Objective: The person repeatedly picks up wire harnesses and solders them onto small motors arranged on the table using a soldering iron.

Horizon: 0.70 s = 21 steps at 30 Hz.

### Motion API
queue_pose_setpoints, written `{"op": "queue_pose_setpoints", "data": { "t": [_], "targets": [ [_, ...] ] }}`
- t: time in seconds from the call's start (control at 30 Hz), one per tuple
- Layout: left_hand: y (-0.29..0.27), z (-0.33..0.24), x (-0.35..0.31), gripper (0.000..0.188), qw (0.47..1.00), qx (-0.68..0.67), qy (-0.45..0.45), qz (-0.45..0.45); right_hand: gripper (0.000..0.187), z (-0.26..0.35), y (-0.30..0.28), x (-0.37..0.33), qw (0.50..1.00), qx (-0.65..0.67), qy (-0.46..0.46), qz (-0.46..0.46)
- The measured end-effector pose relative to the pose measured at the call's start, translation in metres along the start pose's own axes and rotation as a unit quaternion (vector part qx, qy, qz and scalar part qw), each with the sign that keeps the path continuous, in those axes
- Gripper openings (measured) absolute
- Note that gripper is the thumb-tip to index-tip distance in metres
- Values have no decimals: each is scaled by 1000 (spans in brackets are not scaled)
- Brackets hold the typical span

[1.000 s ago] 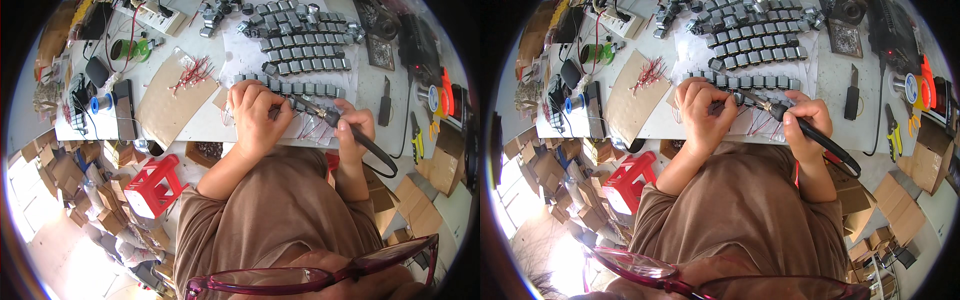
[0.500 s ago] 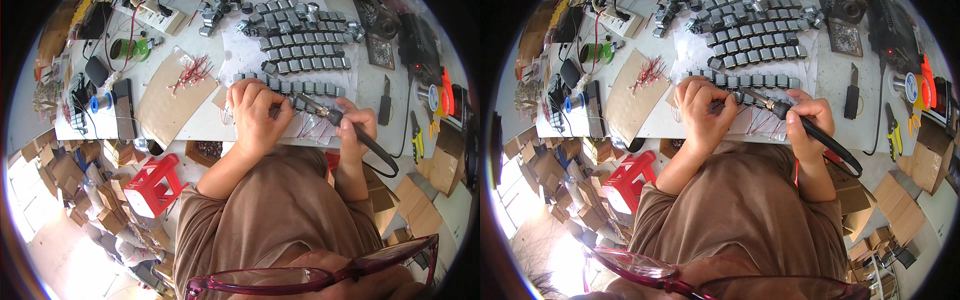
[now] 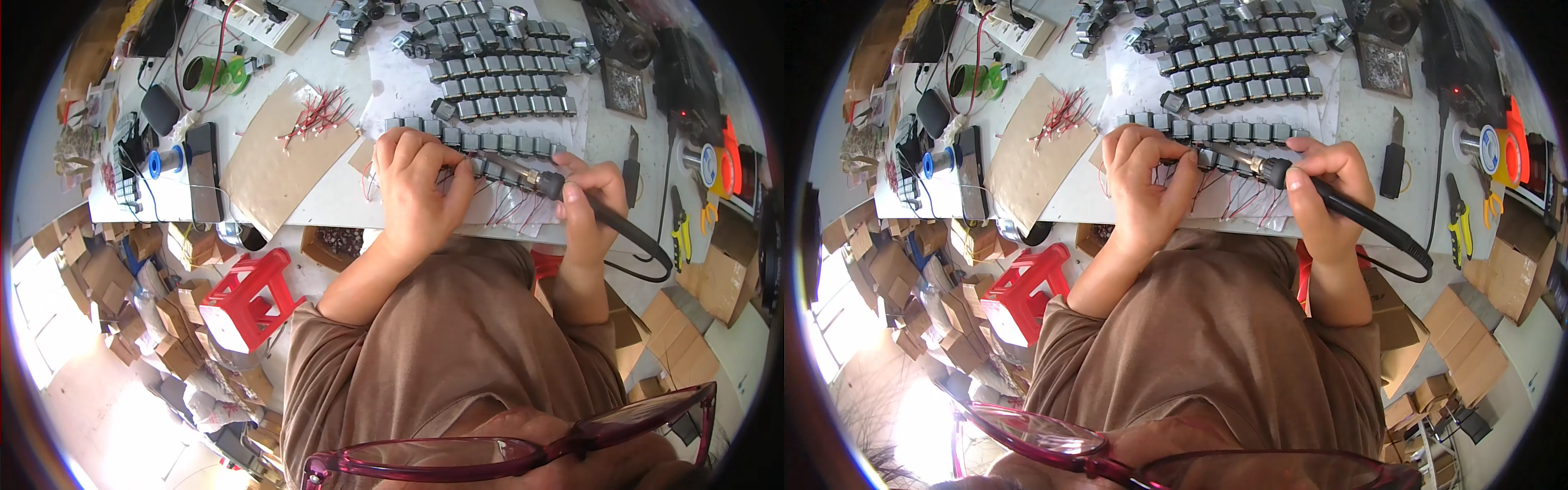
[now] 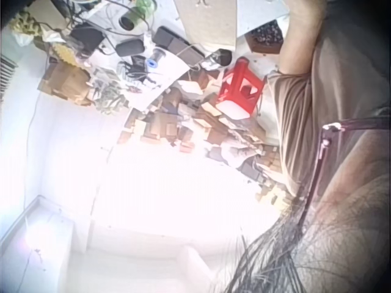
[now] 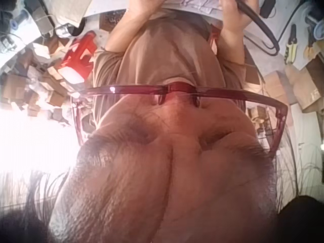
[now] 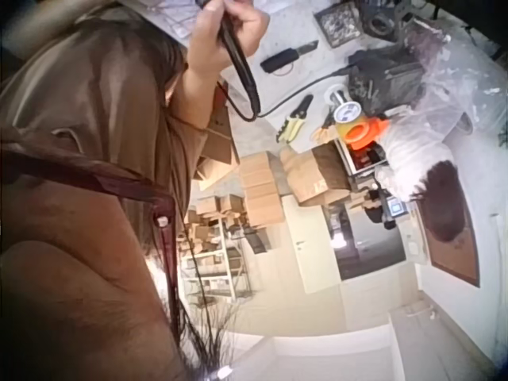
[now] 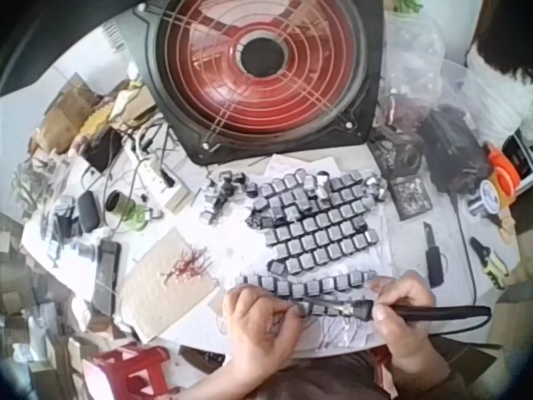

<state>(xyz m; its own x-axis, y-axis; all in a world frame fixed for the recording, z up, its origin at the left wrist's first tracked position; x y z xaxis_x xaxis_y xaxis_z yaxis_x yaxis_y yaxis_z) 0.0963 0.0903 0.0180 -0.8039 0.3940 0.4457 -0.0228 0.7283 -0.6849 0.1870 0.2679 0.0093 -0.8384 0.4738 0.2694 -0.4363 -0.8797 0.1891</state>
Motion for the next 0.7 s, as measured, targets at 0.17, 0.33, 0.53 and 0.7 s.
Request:
{"op": "queue_pose_setpoints", "data": {
  "t": [0.17, 0.33, 0.53, 0.7],
  "targets": [
    [-1, 5, 1, 10, 1000, -7, -18, 22, 9, -1, 12, 9, 997, -37, 69, 8],
    [0, 5, 2, 10, 999, 8, -7, 39, 10, -3, 16, 13, 996, -48, 59, 38],
    [1, 5, 3, 9, 998, 18, -9, 55, 10, 1, 20, 16, 997, -53, 45, 32],
    [1, 6, 3, 9, 998, 16, -5, 61, 11, 3, 23, 19, 996, -74, 19, 50]
  ]
}}
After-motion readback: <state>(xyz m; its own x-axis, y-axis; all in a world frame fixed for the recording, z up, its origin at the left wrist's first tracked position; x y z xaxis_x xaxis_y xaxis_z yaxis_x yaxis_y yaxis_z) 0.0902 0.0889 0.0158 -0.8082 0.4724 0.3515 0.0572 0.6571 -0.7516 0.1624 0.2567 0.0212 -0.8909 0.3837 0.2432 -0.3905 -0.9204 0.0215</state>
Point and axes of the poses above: each hand's wrist, its own x-axis towards the middle knuckle, its own y-axis out of the palm, z = x × y, the point moved 7 cm from there along x, towards the middle knuckle, and after that the axes turned 7 degrees about x, right-handed, at the moved point
